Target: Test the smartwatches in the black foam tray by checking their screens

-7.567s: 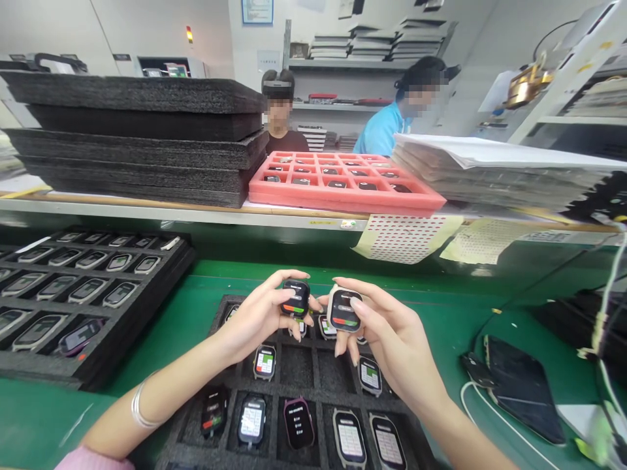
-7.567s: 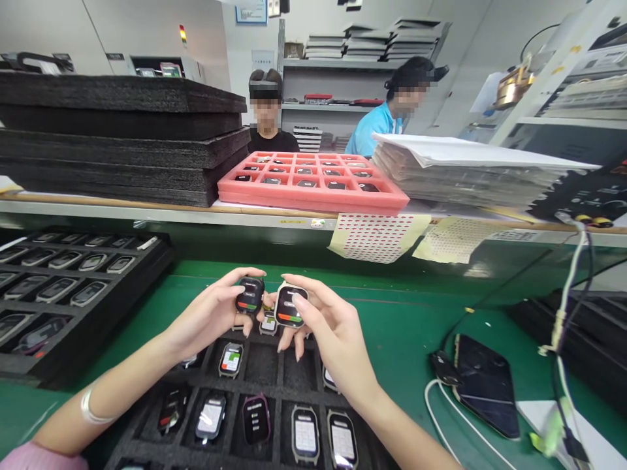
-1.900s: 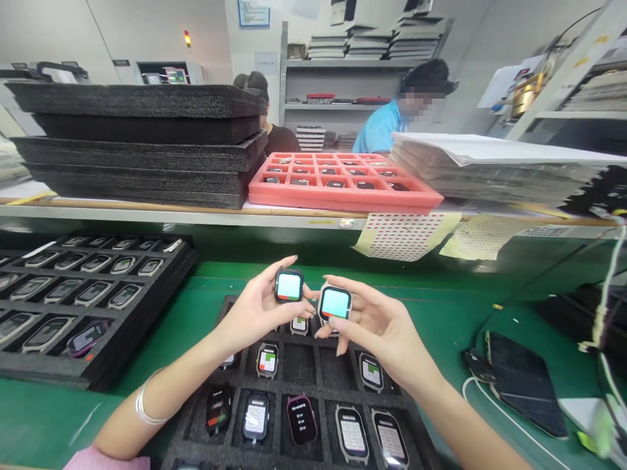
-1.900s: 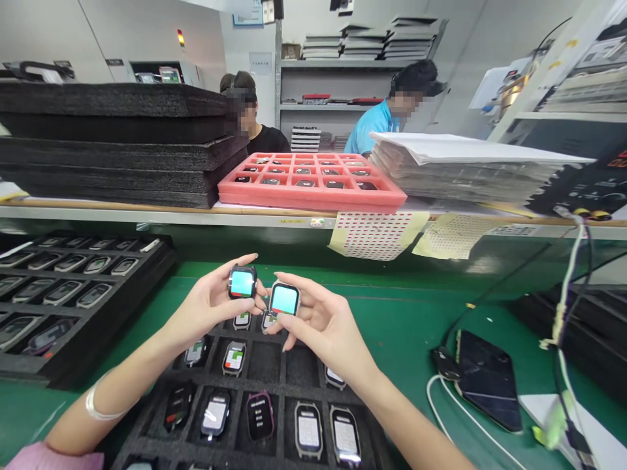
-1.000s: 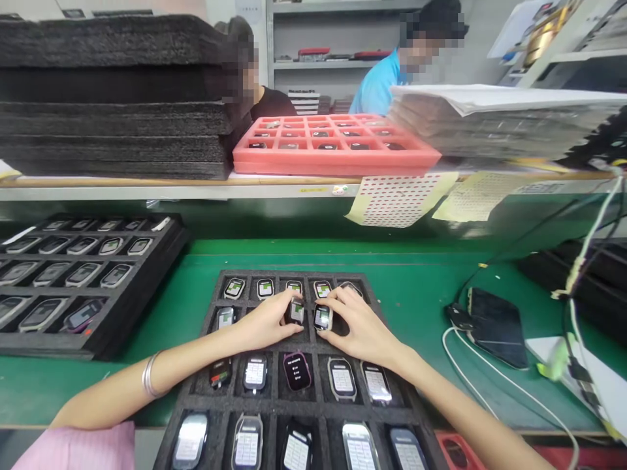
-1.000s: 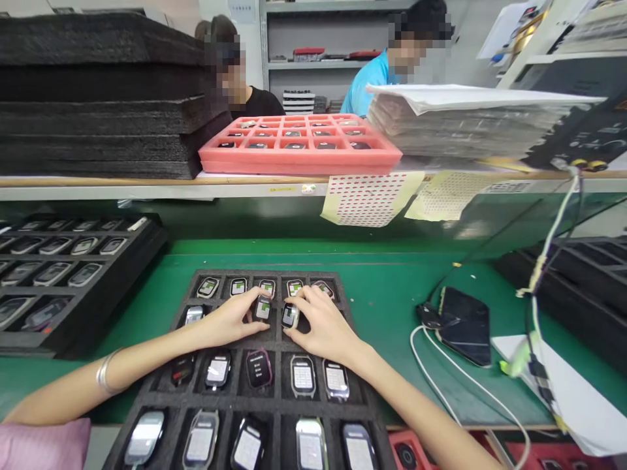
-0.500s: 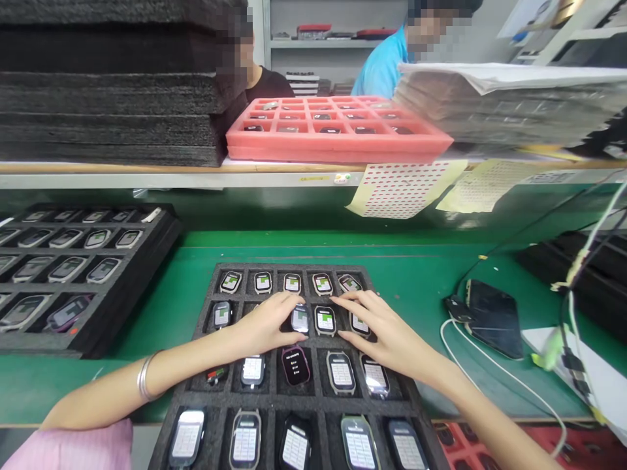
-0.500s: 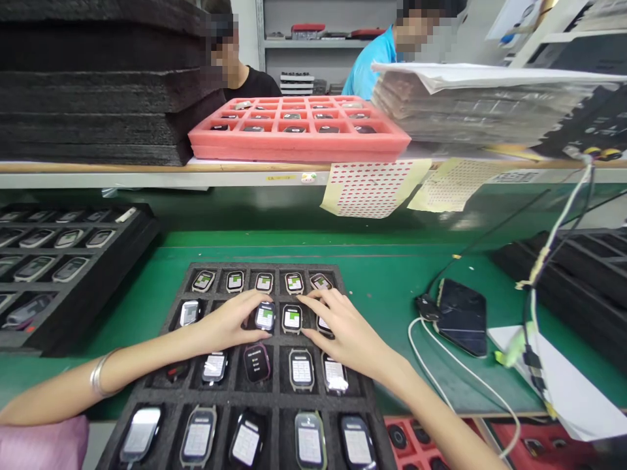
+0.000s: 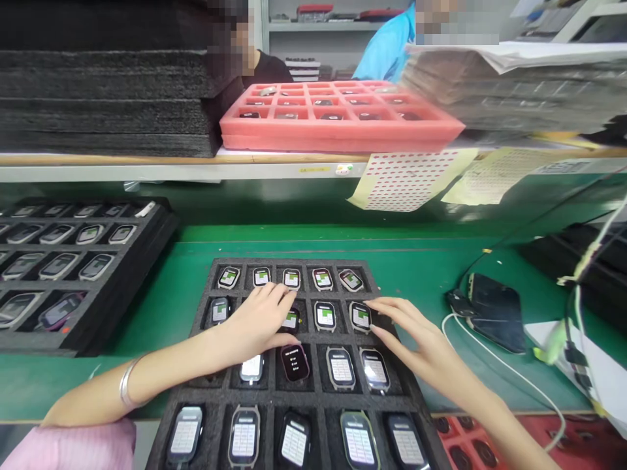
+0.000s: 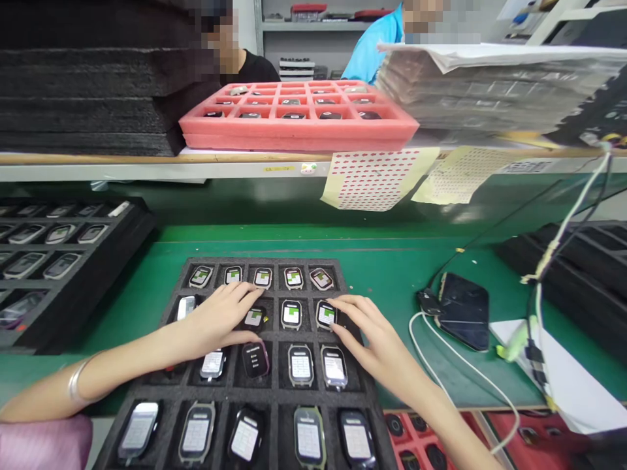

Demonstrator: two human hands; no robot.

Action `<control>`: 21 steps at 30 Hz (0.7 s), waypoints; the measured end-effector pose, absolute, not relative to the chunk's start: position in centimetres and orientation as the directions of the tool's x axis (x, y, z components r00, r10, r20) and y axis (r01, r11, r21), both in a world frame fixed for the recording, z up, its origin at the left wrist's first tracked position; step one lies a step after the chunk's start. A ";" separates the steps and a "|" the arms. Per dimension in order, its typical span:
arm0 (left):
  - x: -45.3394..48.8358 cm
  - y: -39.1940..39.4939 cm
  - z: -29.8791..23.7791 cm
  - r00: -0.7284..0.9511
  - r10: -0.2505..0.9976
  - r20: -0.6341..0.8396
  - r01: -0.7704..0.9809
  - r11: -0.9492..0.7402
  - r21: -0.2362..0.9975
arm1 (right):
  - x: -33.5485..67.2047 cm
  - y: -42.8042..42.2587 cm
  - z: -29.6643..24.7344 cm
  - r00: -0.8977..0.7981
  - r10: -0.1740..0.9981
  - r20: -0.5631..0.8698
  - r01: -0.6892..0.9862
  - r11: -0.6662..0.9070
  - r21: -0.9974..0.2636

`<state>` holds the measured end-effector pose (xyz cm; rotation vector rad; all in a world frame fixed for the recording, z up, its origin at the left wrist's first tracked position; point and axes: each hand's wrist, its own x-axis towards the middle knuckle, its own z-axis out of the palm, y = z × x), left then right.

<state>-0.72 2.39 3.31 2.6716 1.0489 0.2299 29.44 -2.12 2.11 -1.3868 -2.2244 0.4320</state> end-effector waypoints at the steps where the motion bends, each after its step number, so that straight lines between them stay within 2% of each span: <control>1: -1.4 2.5 3.4 0.720 0.691 0.071 0.629 -0.692 0.354 | 29.7 -2.4 1.9 -0.342 0.908 0.240 0.755 0.418 -0.505; 3: -3.3 2.5 3.4 0.670 0.736 0.101 0.637 -0.639 0.430 | 30.2 -3.2 1.4 -0.259 0.933 0.248 0.776 0.354 -0.522; 5: -6.0 1.8 2.9 0.563 0.819 0.117 0.709 -0.550 0.442 | 30.7 -4.3 0.7 -0.160 0.959 0.233 0.788 0.266 -0.555; 8: -10.5 -0.4 1.4 0.306 0.943 0.131 0.837 -0.332 0.434 | 31.1 -6.3 -0.4 -0.062 0.990 0.124 0.761 0.128 -0.636; 10: -12.7 -2.4 0.3 0.168 0.984 0.051 0.865 -0.172 0.471 | 30.8 -7.5 -0.8 -0.049 0.998 0.041 0.743 0.064 -0.666; 12: -13.7 -4.0 -0.2 0.186 0.978 -0.096 0.811 -0.098 0.576 | 30.3 -8.2 -0.9 -0.046 0.999 0.011 0.751 0.042 -0.659; 14: -13.6 -4.8 -0.2 0.242 0.956 -0.166 0.751 -0.076 0.656 | 29.8 -8.1 -0.8 -0.049 0.998 0.029 0.776 0.056 -0.628; 18: -12.3 -3.6 0.2 0.213 0.966 -0.149 0.704 -0.046 0.708 | 30.0 -5.8 -0.9 -0.131 0.987 0.097 0.824 0.162 -0.542; 21: -11.9 -2.1 0.5 0.249 0.965 -0.086 0.741 -0.133 0.658 | 30.8 -3.8 -1.2 -0.216 0.968 0.126 0.838 0.250 -0.485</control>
